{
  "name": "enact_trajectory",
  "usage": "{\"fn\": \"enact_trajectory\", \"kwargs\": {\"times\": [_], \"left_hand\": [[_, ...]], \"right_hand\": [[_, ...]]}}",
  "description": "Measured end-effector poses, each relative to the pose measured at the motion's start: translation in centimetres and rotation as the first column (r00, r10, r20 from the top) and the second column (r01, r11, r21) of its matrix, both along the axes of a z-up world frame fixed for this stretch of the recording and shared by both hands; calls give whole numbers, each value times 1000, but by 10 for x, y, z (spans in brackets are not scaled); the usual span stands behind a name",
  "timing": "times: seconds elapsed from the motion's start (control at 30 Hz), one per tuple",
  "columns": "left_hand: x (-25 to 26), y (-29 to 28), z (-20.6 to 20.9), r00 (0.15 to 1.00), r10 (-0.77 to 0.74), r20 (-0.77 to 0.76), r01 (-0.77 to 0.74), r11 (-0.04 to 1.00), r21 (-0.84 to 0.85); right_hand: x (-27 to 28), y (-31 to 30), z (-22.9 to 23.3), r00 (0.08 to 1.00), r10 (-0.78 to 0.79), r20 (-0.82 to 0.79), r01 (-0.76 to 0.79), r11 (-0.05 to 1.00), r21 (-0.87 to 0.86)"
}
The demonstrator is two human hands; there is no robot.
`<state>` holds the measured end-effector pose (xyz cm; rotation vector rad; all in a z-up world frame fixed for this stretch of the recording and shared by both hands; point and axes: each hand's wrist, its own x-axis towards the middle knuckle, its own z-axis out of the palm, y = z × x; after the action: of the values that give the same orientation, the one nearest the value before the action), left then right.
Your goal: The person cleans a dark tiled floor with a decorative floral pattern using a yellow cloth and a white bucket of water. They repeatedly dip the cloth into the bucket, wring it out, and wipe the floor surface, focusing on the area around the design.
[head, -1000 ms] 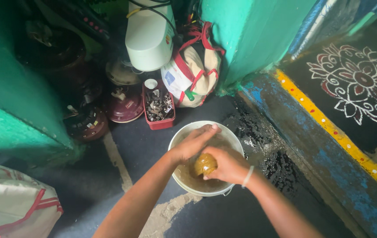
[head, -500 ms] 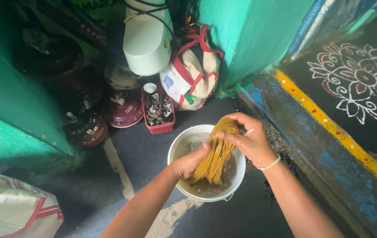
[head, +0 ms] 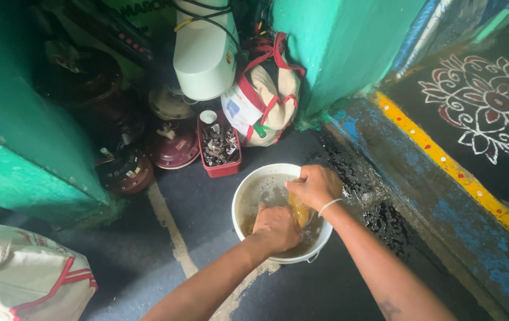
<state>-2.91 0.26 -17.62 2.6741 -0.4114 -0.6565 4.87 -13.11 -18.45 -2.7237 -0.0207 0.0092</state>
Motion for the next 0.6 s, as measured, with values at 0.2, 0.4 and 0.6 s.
{"fn": "enact_trajectory", "kwargs": {"times": [0.2,0.4,0.6], "left_hand": [[-1,-7,-15,991,-105,82,97,991,95],[7,17,19,991,-43,-126,24,989,-146],[37,45,-1,827,-315,-466,-321,415,-851]], "right_hand": [[-1,2,-33,985,136,108,-104,961,-257],[-2,-18,-19,988,151,-31,-145,980,135],[-9,-45,-20,959,284,9,6,-51,999]]}}
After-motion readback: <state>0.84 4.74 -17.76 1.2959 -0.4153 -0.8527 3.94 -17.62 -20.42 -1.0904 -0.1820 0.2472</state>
